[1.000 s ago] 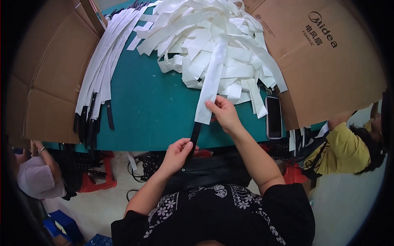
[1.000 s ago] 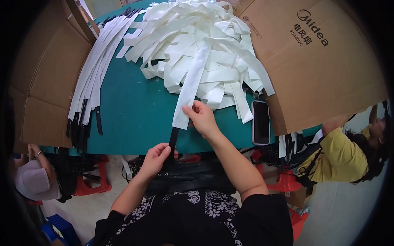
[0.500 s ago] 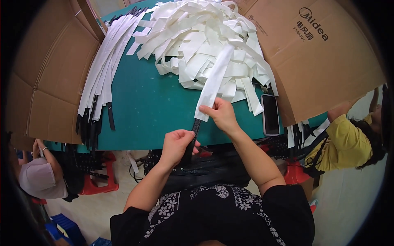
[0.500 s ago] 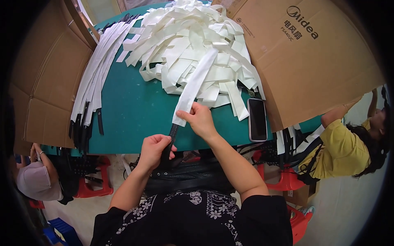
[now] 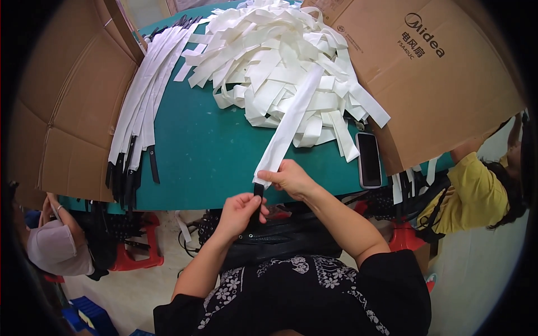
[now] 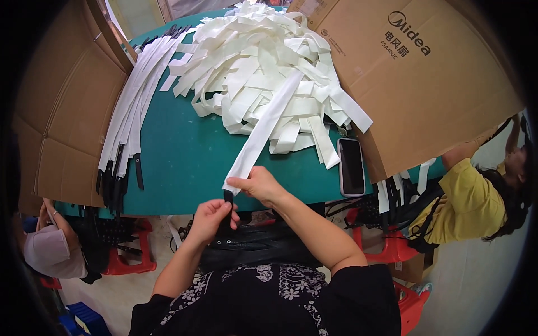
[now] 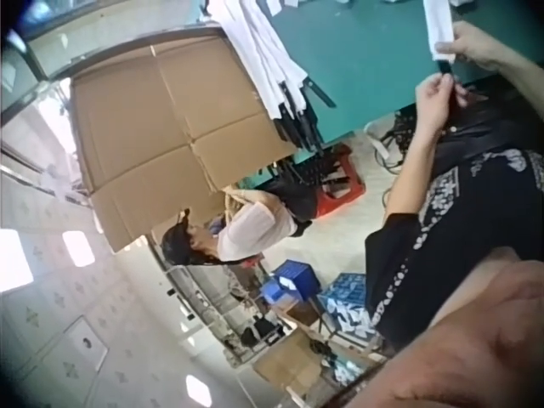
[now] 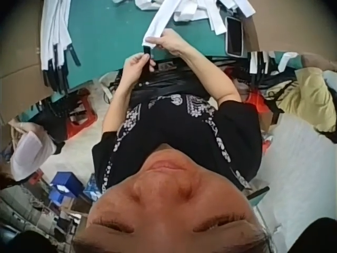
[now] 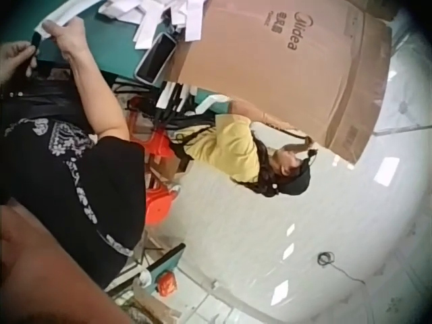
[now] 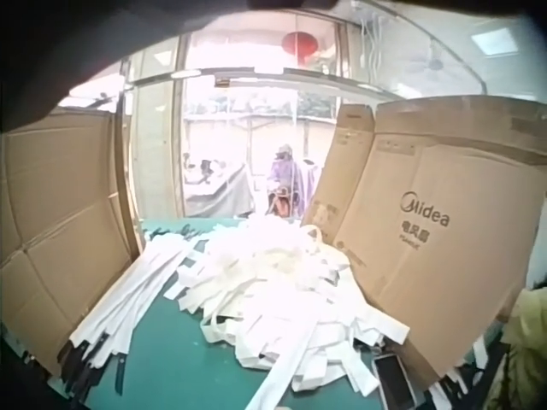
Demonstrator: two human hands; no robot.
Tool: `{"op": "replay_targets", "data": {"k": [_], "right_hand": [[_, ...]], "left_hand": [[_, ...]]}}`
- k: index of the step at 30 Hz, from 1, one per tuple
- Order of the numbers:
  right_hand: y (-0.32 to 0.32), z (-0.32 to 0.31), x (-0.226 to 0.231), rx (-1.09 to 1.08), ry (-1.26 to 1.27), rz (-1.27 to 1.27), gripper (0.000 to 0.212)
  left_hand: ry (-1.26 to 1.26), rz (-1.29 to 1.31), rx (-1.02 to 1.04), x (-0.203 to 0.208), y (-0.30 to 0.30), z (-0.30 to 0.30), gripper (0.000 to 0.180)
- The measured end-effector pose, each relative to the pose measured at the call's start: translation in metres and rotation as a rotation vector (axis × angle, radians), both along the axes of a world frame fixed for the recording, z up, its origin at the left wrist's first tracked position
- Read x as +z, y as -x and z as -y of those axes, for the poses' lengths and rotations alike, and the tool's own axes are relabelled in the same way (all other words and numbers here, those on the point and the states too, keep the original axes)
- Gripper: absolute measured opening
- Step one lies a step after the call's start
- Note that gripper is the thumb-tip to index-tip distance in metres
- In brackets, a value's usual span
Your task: Wrapping white protective tape around long black components at a factory assembly station.
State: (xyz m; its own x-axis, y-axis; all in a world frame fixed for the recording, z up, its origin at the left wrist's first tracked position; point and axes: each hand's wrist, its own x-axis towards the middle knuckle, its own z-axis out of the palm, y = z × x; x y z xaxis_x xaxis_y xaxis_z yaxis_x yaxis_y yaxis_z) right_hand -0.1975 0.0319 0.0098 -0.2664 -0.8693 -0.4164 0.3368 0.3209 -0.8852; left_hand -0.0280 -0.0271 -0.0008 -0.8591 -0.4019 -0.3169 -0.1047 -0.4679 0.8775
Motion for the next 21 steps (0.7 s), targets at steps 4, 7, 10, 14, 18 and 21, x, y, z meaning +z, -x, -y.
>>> {"op": "replay_targets", "data": {"k": [4, 7, 10, 14, 18, 21], "right_hand": [[-0.004, -0.002, 0.017, -0.058, 0.131, -0.089, 0.019], [-0.008, -0.004, -0.006, 0.003, 0.115, -0.231, 0.021], [-0.031, -0.005, -0.020, 0.089, 0.081, -0.216, 0.025], [-0.003, -0.009, -0.025, 0.172, 0.335, -0.279, 0.031], [0.086, -0.002, -0.013, -0.311, 0.115, -0.092, 0.034], [0.156, 0.004, 0.008, -0.557, -0.015, -1.070, 0.035]], "left_hand": [[0.005, 0.011, -0.029, 0.000, -0.002, 0.005, 0.023], [-0.024, 0.091, 0.111, 0.011, 0.001, -0.005, 0.025], [-0.032, 0.151, 0.275, 0.010, 0.009, -0.008, 0.026], [-0.042, 0.212, 0.236, -0.003, -0.009, 0.004, 0.020], [-0.158, 0.204, 0.153, -0.002, -0.033, 0.002, 0.022], [-0.288, 0.173, 0.069, -0.001, -0.043, 0.001, 0.027]]}}
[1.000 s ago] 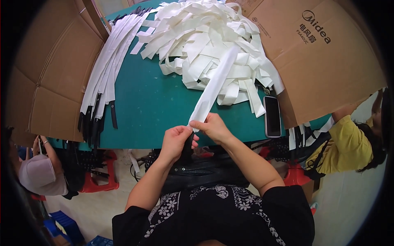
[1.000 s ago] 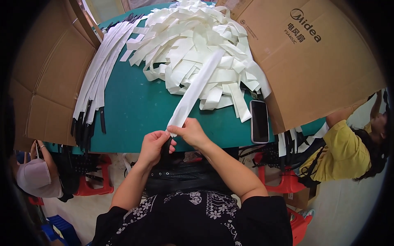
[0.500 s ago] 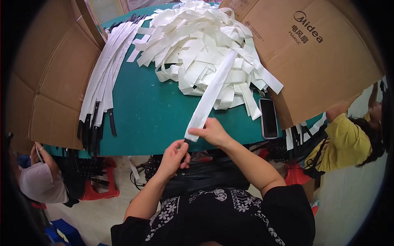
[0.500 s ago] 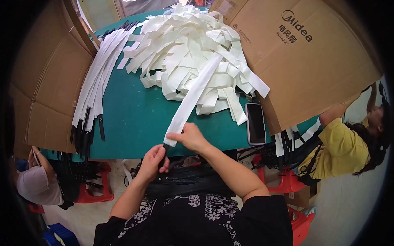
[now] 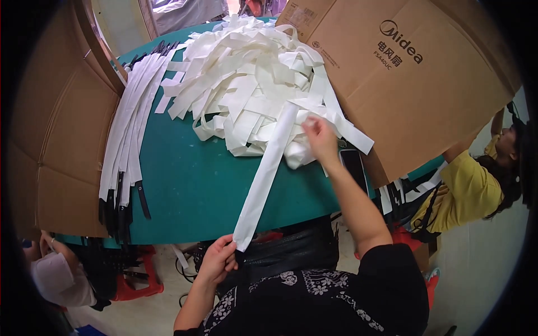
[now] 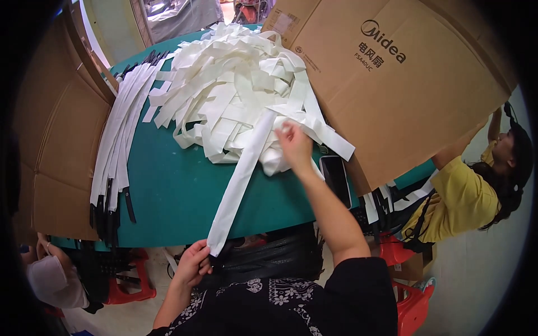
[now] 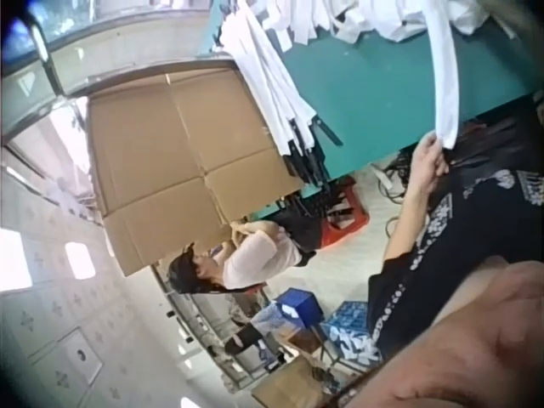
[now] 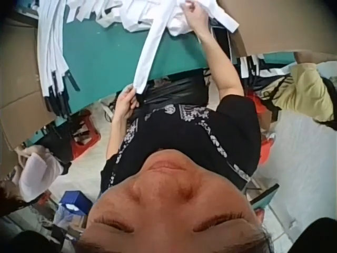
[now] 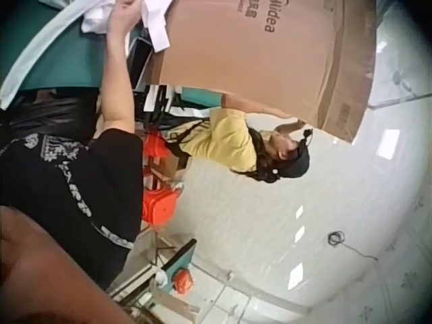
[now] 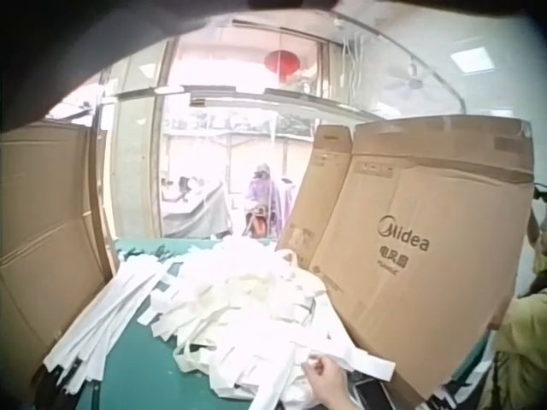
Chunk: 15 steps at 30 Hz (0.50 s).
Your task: Wrapping white protective tape around long black components at a factory assembly station.
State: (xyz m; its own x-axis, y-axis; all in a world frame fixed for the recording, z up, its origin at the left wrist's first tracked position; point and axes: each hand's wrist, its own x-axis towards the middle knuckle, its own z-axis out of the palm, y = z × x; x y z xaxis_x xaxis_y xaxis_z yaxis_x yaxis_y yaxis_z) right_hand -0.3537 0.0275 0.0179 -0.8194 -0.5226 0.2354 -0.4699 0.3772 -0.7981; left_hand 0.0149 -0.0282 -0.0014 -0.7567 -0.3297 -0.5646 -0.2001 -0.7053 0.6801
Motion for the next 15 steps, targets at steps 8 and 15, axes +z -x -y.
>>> {"op": "replay_targets", "data": {"k": [8, 15], "right_hand": [[0.107, 0.066, 0.038, 0.358, -0.967, -0.867, 0.019], [0.139, 0.227, 0.155, 0.511, -1.343, -1.175, 0.013]], "left_hand": [[-0.156, -0.049, 0.039, -0.010, 0.001, 0.015, 0.027], [-0.116, -0.058, 0.063, -0.006, 0.020, 0.015, 0.023]]}}
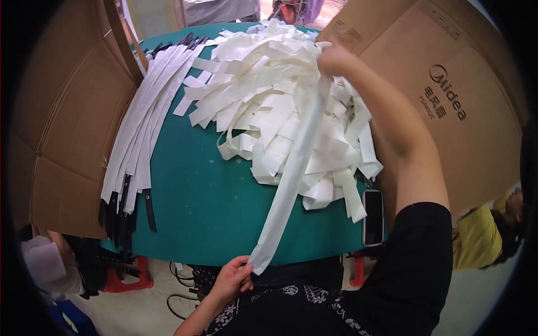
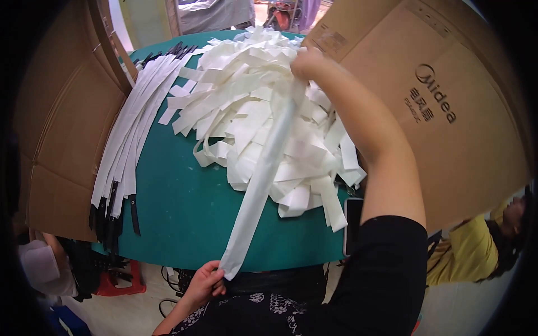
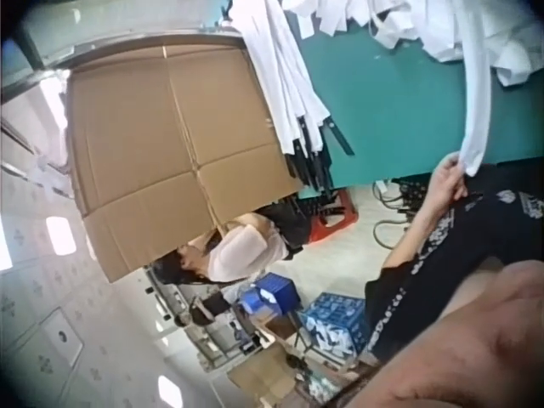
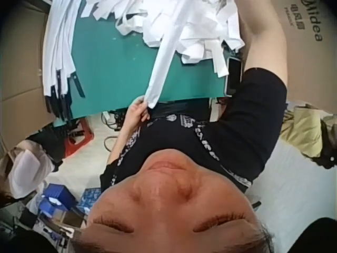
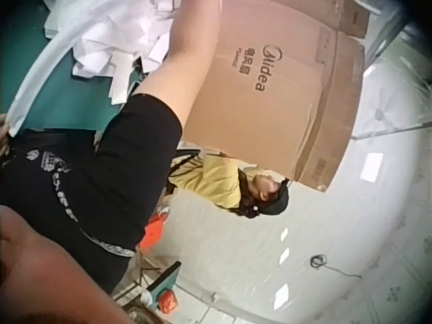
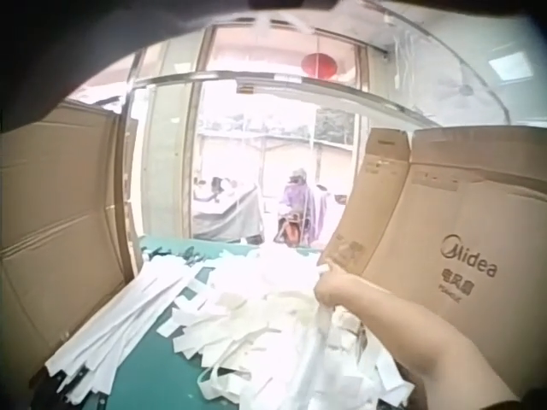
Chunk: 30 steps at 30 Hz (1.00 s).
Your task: Wrapping white protective tape around long black components at a factory assembly station.
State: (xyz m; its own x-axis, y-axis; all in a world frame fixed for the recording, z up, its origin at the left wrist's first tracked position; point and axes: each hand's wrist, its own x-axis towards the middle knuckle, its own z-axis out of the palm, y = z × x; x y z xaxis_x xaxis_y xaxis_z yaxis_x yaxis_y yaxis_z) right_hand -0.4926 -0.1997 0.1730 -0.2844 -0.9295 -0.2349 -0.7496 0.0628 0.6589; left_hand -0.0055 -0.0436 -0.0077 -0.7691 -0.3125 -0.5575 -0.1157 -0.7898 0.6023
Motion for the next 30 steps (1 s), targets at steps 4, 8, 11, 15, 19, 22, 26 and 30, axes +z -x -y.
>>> {"op": "replay_targets", "data": {"k": [4, 8, 11, 15, 19, 22, 26, 30], "right_hand": [[0.012, 0.051, 0.024, -0.065, 0.342, 0.083, 0.024], [0.040, 0.063, -0.006, 0.165, 0.911, -0.161, 0.033], [0.023, 0.043, -0.020, 0.158, 1.109, 0.342, 0.024], [-0.084, -0.073, -0.044, -0.368, 0.437, 1.092, 0.047], [-0.178, -0.179, -0.114, -0.767, 0.137, 1.734, 0.035], [-0.221, -0.209, -0.155, -0.780, 0.414, 2.056, 0.025], [-0.240, -0.206, -0.176, -0.765, 0.983, 2.173, 0.018], [-0.234, -0.205, -0.179, -0.695, 1.065, 2.078, 0.022]], "left_hand": [[-0.042, -0.089, 0.028, 0.014, 0.035, 0.012, 0.026], [-0.136, -0.074, 0.005, 0.011, 0.047, 0.017, 0.026], [-0.187, -0.100, 0.038, 0.012, 0.051, 0.017, 0.026], [-0.168, -0.096, 0.092, 0.008, 0.055, 0.015, 0.026], [-0.055, -0.086, 0.168, 0.009, 0.071, 0.009, 0.029], [0.066, -0.080, 0.159, 0.008, 0.088, 0.008, 0.028], [0.163, -0.088, 0.220, 0.011, 0.100, 0.000, 0.031], [0.216, 0.013, 0.110, 0.003, 0.083, -0.015, 0.028]]}}
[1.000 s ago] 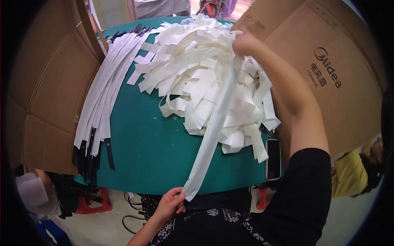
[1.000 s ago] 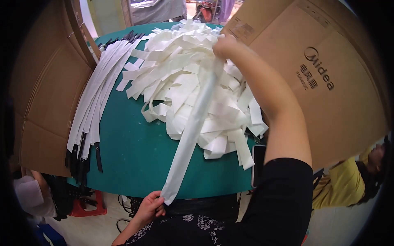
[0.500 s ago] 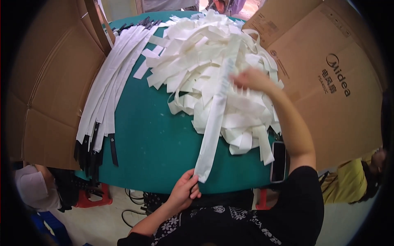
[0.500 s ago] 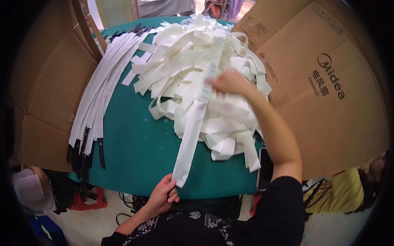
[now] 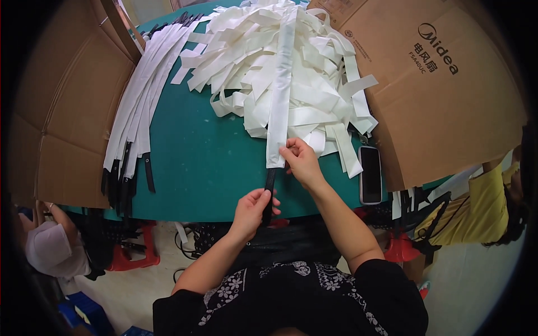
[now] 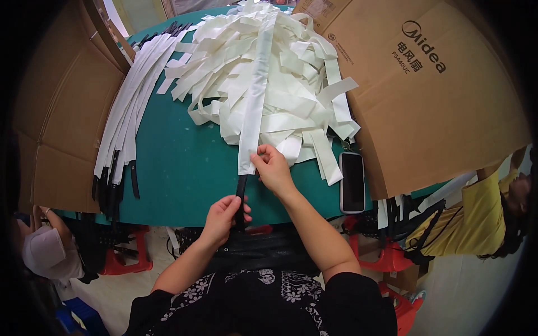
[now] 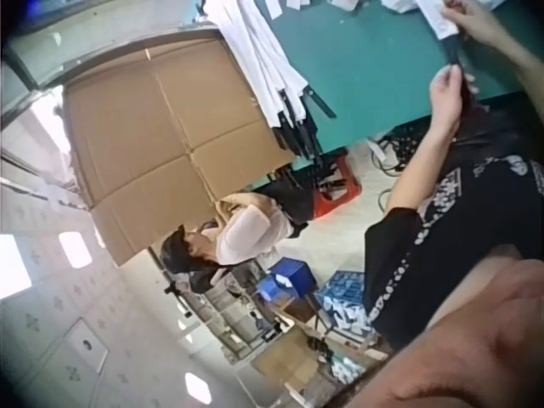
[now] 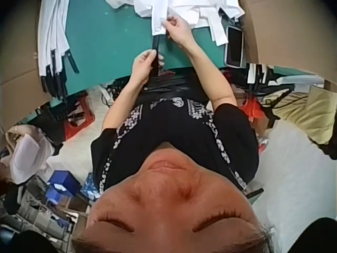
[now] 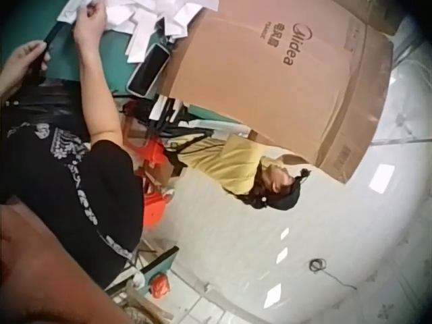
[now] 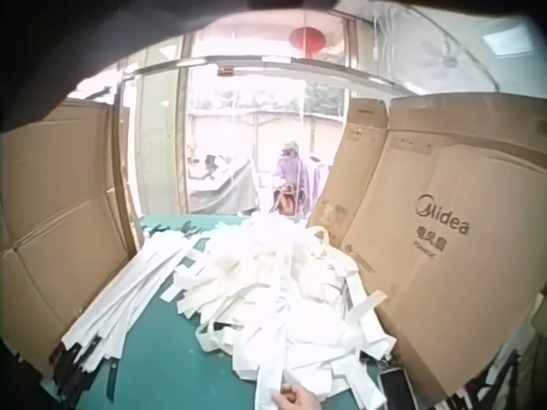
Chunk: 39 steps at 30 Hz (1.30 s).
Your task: Wrapping white protective tape around long black components at a factory assembly station.
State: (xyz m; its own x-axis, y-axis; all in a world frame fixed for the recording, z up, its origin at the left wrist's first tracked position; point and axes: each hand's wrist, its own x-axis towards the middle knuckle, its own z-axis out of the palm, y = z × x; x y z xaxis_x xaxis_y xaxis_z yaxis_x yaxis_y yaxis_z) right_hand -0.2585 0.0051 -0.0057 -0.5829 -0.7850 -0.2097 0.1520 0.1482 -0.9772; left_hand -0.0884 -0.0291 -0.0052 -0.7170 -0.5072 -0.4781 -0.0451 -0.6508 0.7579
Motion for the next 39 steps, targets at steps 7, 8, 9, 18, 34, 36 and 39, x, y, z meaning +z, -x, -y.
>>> {"op": "replay_targets", "data": {"k": [7, 8, 9, 18, 34, 36, 39], "right_hand": [[-0.007, -0.005, 0.005, 0.146, -0.065, 0.060, 0.020], [-0.004, -0.004, 0.006, 0.162, -0.053, 0.126, 0.018], [-0.001, -0.003, 0.008, 0.178, -0.042, 0.192, 0.017], [0.030, 0.017, 0.025, 0.261, -0.106, 0.091, 0.016], [0.028, 0.005, 0.035, 0.290, -0.063, 0.081, 0.018], [0.022, 0.002, 0.036, 0.290, -0.097, 0.026, 0.018], [-0.005, -0.007, 0.041, 0.459, -0.127, 0.082, 0.019]], "left_hand": [[0.021, -0.069, -0.039, 0.005, 0.023, 0.020, 0.025], [0.014, -0.096, -0.060, 0.006, 0.028, 0.028, 0.025], [0.013, -0.089, -0.082, 0.010, 0.030, 0.029, 0.026], [0.055, -0.027, -0.145, 0.019, 0.030, 0.023, 0.028], [-0.017, -0.088, -0.330, 0.017, 0.007, 0.001, 0.029], [-0.035, -0.043, -0.405, 0.003, -0.012, -0.010, 0.026], [-0.025, -0.176, -0.297, 0.011, -0.002, 0.014, 0.026]]}}
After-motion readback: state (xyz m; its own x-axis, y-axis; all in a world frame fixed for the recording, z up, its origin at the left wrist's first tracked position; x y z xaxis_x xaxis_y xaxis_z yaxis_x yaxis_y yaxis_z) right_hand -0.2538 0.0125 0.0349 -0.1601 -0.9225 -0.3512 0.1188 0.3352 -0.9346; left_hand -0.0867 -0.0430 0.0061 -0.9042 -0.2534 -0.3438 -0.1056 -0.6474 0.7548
